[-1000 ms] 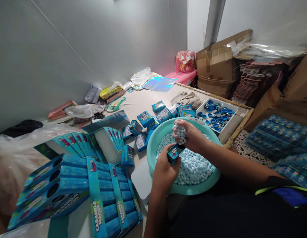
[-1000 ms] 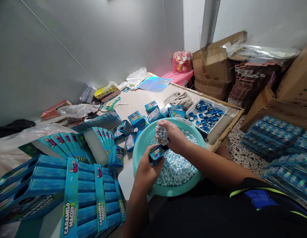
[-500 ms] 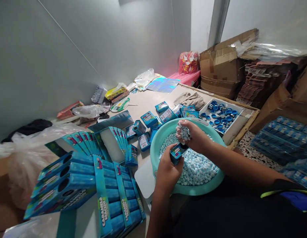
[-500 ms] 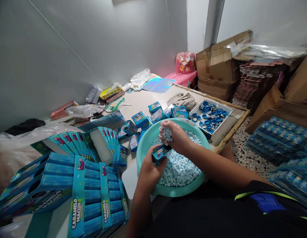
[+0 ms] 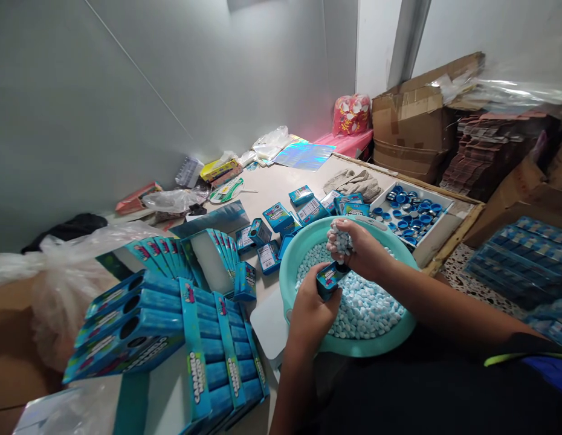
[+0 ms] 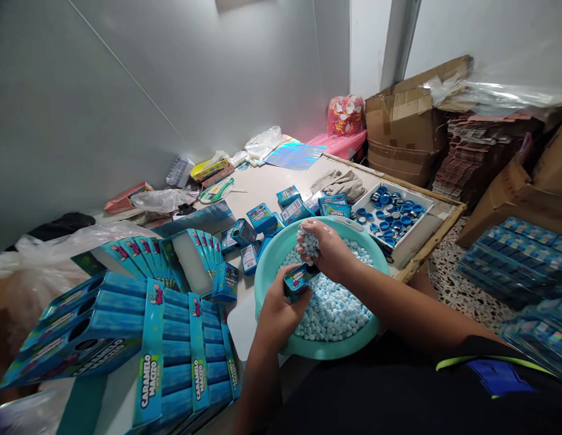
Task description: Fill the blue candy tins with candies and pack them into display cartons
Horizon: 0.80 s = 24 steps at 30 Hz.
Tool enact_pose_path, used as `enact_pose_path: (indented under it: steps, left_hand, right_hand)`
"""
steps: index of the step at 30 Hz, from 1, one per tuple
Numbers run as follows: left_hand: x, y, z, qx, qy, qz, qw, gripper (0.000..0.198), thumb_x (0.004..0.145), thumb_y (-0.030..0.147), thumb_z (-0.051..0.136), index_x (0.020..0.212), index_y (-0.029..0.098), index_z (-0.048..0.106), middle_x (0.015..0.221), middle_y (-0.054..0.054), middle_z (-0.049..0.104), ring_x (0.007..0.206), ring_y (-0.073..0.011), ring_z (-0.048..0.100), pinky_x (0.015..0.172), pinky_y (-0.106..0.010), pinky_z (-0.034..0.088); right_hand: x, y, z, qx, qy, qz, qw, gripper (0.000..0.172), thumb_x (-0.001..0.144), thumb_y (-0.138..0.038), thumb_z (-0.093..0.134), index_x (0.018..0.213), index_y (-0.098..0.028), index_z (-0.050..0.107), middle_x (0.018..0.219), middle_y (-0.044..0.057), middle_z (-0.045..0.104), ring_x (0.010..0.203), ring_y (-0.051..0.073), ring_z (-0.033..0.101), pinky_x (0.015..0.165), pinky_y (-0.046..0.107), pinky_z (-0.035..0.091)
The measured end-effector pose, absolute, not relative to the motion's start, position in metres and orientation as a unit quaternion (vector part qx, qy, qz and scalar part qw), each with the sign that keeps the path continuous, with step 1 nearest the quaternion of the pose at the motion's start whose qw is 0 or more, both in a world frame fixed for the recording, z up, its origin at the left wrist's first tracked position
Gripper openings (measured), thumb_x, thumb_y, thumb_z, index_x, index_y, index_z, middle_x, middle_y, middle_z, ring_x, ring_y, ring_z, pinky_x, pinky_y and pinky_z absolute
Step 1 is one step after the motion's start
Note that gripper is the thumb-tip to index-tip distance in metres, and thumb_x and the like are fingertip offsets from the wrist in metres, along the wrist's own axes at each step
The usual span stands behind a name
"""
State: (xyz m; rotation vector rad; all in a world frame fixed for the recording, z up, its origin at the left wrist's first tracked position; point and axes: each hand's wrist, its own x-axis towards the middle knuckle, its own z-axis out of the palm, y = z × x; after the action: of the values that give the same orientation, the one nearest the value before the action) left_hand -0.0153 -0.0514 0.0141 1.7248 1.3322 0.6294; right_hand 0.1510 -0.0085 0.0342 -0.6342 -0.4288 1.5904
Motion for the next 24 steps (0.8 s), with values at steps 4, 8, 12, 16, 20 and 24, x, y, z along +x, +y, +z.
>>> enact_pose_path:
  steps: [4, 8, 12, 16, 20, 24]
  left_hand:
    - [-0.0149, -0.051, 0.0138, 0.688, 0.529, 0.258, 0.424, 0.048, 0.085, 0.027, 0.069, 0.132, 0.03, 0.058, 0.13, -0.002, 0.066, 0.121, -0.0206, 0.063, 0.112, -0.037, 0.048]
    - [-0.0144, -0.0509, 0.0134, 0.692, 0.527, 0.257, 0.422, 0.048, 0.085, 0.026, 0.068, 0.132, 0.03, 0.059, 0.132, -0.002, 0.065, 0.123, -0.0204, 0.062, 0.114, -0.037, 0.047]
    - [-0.0152, -0.0511, 0.013, 0.693, 0.525, 0.253, 0.424, 0.048, 0.085, 0.028, 0.068, 0.132, 0.031, 0.058, 0.132, -0.003, 0.065, 0.122, -0.0204, 0.063, 0.113, -0.037, 0.048]
    - [-0.0158, -0.051, 0.0129, 0.692, 0.528, 0.255, 0.422, 0.048, 0.085, 0.029, 0.069, 0.133, 0.029, 0.059, 0.132, -0.004, 0.065, 0.122, -0.0211, 0.063, 0.112, -0.037, 0.048]
    - [-0.0158, -0.0512, 0.012, 0.689, 0.529, 0.258, 0.422, 0.05, 0.085, 0.03, 0.069, 0.133, 0.028, 0.058, 0.131, -0.004, 0.066, 0.12, -0.0213, 0.064, 0.111, -0.038, 0.049]
    - [-0.0154, -0.0512, 0.0113, 0.689, 0.528, 0.262, 0.421, 0.05, 0.085, 0.03, 0.069, 0.134, 0.028, 0.058, 0.131, -0.005, 0.066, 0.12, -0.0208, 0.064, 0.109, -0.037, 0.051]
  right_hand:
    - [0.1514, -0.0094, 0.0337, -0.279, -0.193, 0.698, 0.631, 0.039, 0.07, -0.04, 0.086, 0.086, -0.022, 0.055, 0.074, -0.001, 0.053, 0.062, 0.014, 0.053, 0.048, 0.023, 0.032]
    - [0.1521, -0.009, 0.0336, -0.276, -0.188, 0.708, 0.622, 0.041, 0.068, -0.041, 0.088, 0.085, -0.021, 0.056, 0.075, 0.0, 0.053, 0.063, 0.014, 0.053, 0.049, 0.024, 0.031]
    - [0.1524, -0.0092, 0.0345, -0.278, -0.189, 0.707, 0.622, 0.04, 0.068, -0.041, 0.087, 0.084, -0.022, 0.056, 0.075, 0.0, 0.053, 0.063, 0.015, 0.052, 0.049, 0.024, 0.03]
    - [0.1528, -0.0089, 0.0345, -0.278, -0.189, 0.706, 0.623, 0.04, 0.068, -0.041, 0.087, 0.084, -0.023, 0.056, 0.075, 0.0, 0.053, 0.063, 0.015, 0.051, 0.048, 0.025, 0.028]
    - [0.153, -0.0091, 0.0341, -0.279, -0.189, 0.706, 0.622, 0.038, 0.069, -0.041, 0.086, 0.084, -0.023, 0.056, 0.075, 0.001, 0.054, 0.064, 0.016, 0.051, 0.049, 0.027, 0.027]
    - [0.1529, -0.0092, 0.034, -0.28, -0.189, 0.706, 0.622, 0.037, 0.07, -0.04, 0.085, 0.085, -0.023, 0.055, 0.076, 0.0, 0.054, 0.064, 0.016, 0.052, 0.05, 0.028, 0.027]
